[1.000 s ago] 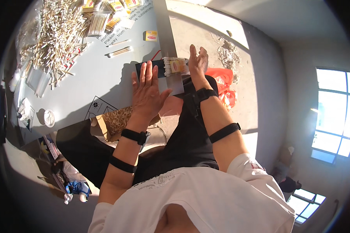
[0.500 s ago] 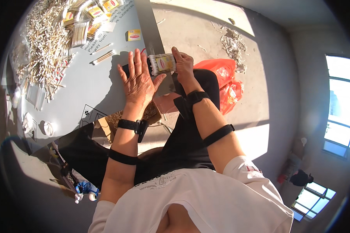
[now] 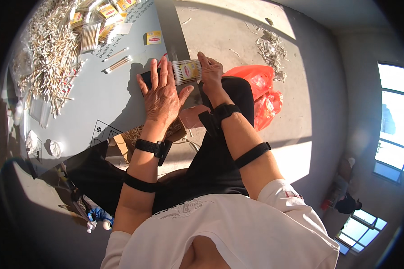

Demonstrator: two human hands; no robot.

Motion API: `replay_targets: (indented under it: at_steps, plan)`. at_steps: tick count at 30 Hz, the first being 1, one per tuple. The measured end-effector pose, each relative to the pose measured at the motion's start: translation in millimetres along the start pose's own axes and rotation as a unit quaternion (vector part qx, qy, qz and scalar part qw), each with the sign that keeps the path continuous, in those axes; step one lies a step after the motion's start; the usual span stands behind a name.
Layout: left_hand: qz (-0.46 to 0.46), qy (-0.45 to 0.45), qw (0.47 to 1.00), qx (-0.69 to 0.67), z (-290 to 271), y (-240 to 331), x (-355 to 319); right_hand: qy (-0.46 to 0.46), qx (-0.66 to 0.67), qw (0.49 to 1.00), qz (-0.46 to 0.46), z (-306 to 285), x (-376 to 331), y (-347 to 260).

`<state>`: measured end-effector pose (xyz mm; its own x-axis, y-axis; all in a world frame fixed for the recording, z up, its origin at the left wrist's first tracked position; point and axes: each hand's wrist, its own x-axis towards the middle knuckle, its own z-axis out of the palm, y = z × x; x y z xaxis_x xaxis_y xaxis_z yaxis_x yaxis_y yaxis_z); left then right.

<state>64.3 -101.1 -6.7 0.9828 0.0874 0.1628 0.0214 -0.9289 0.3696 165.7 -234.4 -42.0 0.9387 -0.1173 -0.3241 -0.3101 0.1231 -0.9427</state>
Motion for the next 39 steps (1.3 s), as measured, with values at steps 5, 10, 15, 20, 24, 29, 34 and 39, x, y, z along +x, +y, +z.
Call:
replay_targets:
  at_steps: [5,10,15,20,24,29,34,39]
  plan:
    - [-0.018,0.012,1.000,-0.009,4,-4,-9,0.001,-0.004,1.000,-0.013,2,-1,-2]
    - [-0.002,0.001,1.000,0.003,-1,6,-22,0.000,-0.017,1.000,-0.010,0,-1,-5]
    - [-0.013,-0.019,0.999,-0.048,-9,1,-18,0.001,-0.029,1.000,-0.012,4,-5,-5]
    - [0.042,-0.028,0.999,-0.017,-16,0,-12,-0.018,-0.009,0.999,-0.027,-2,2,-2]
    - [-0.003,-0.001,0.999,-0.045,-17,-8,-8,-0.012,-0.015,1.000,-0.023,-3,3,0]
    - [-0.014,0.009,0.999,-0.029,-10,-19,3,-0.002,-0.018,1.000,-0.013,2,-1,-3]
    - [0.004,-0.025,0.999,-0.031,-9,-13,5,-0.002,-0.026,1.000,-0.014,-1,3,-1]
    - [-0.011,-0.001,0.999,-0.053,-2,-3,-21,-0.025,-0.014,1.000,-0.010,-6,4,-1]
